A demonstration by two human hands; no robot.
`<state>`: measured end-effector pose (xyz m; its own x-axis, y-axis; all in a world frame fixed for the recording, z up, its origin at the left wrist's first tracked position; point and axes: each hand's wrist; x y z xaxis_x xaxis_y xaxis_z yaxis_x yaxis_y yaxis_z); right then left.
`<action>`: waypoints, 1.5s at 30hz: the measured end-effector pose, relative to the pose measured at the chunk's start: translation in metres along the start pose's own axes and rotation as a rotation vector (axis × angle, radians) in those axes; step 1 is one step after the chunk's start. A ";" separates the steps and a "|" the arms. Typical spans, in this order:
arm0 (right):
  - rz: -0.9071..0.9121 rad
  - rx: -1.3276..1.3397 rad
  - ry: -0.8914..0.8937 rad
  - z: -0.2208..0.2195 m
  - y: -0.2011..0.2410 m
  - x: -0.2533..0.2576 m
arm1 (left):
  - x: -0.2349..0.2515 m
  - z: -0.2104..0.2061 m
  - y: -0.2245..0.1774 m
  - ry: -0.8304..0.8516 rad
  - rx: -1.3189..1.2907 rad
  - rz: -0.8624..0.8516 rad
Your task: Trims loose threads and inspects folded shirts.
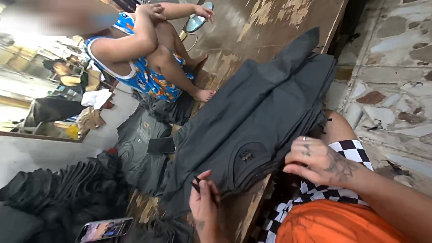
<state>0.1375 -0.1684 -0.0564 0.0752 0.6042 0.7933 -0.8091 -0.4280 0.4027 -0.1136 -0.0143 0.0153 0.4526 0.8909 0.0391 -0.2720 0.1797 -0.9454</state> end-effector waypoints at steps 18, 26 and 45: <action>-0.040 -0.030 -0.014 -0.008 -0.007 0.004 | -0.011 -0.092 -0.023 0.161 0.831 -0.644; 0.017 0.154 0.047 -0.002 -0.004 0.001 | -0.006 -0.082 -0.019 0.162 0.747 -0.446; 0.073 0.188 0.294 -0.108 0.026 0.058 | -0.021 -0.021 0.033 -0.147 -0.479 0.154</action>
<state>0.0574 -0.0716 -0.0490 -0.1716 0.7237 0.6684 -0.6827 -0.5766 0.4489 -0.1146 -0.0357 -0.0239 0.3043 0.9473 -0.0998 0.1083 -0.1385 -0.9844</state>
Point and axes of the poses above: each hand's wrist, its own x-axis towards the middle knuckle, its own z-axis out of the back of the hand, y = z × x, and after that the axes turned 9 degrees about z, right-handed
